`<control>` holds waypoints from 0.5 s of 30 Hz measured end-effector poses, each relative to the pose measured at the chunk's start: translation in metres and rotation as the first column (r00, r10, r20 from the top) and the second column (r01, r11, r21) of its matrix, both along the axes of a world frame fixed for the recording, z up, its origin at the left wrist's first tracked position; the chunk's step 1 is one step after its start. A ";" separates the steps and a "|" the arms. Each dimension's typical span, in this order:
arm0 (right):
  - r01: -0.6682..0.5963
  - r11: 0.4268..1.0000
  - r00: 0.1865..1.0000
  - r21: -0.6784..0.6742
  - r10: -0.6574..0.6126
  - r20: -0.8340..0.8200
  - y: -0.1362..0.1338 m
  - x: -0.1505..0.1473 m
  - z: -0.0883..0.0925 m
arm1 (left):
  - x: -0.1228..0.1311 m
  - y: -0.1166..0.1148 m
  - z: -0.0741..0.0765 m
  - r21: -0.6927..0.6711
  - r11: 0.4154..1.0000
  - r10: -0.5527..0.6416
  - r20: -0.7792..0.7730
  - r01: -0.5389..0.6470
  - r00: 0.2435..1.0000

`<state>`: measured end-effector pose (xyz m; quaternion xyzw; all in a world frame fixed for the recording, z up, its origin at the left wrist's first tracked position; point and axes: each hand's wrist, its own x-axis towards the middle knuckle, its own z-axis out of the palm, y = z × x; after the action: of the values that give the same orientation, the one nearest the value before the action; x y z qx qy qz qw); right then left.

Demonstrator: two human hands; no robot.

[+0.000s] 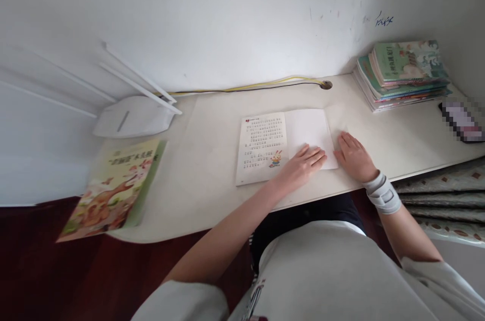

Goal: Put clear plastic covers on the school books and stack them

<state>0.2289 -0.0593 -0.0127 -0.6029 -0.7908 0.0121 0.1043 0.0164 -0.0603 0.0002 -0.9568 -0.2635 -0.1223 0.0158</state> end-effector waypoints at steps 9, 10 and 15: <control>-0.073 0.988 0.991 -0.135 0.088 0.102 0.108 0.010 0.013 | -0.003 0.000 -0.008 -0.003 0.998 0.063 -0.059 -0.063 0.996; -0.076 0.988 0.991 -0.138 0.090 0.097 0.112 0.010 0.011 | -0.004 0.000 -0.008 -0.010 0.998 0.063 -0.059 -0.064 0.996; -0.095 0.991 0.989 -0.093 0.105 0.103 0.111 0.011 0.003 | -0.006 0.004 -0.007 -0.049 0.999 0.011 -0.041 -0.013 0.999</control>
<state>0.2402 0.0515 -0.0096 -0.5663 -0.8233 0.0194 0.0341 0.0102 -0.0568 -0.0068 -0.9576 -0.2715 -0.0963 -0.0016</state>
